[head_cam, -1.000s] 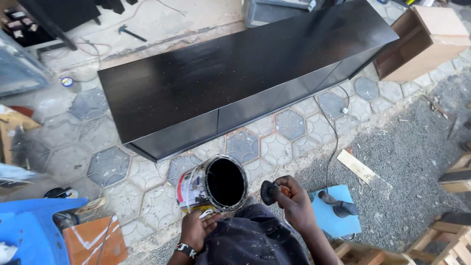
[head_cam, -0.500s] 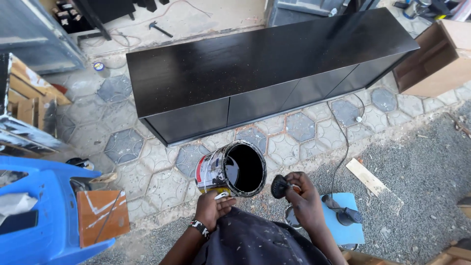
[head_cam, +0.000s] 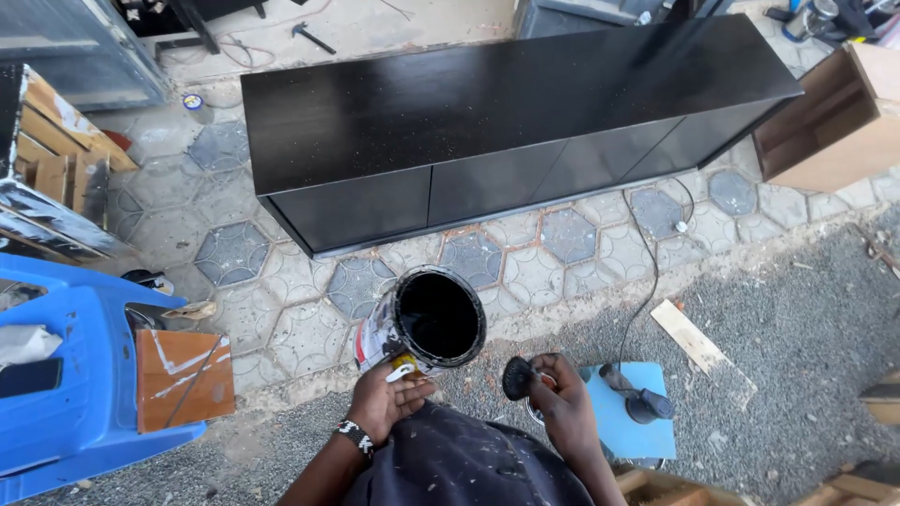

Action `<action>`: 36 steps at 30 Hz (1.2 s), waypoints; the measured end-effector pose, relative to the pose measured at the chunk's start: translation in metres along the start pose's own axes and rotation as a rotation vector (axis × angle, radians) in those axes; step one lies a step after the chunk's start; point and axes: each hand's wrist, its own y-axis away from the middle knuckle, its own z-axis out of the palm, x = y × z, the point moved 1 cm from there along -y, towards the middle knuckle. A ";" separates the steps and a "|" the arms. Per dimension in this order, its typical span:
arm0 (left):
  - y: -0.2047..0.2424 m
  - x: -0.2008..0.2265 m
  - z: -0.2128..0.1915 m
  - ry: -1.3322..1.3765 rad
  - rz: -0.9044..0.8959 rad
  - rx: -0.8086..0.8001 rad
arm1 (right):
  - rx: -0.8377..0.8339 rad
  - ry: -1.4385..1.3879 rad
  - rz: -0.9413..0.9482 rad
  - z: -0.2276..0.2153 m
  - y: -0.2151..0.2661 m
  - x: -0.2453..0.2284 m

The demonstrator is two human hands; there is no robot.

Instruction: Applying a black finish to a wooden furniture panel using a sponge and then buffing it with a cloth.

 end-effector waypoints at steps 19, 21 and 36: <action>-0.019 0.013 -0.033 -0.050 -0.003 0.289 | -0.113 0.019 -0.224 -0.002 -0.024 0.014; -0.014 0.019 -0.035 -0.067 0.023 0.340 | -0.111 0.009 -0.226 -0.001 -0.025 0.012; -0.021 0.049 -0.142 -1.198 0.275 0.506 | -0.213 0.161 -0.098 0.072 -0.050 -0.030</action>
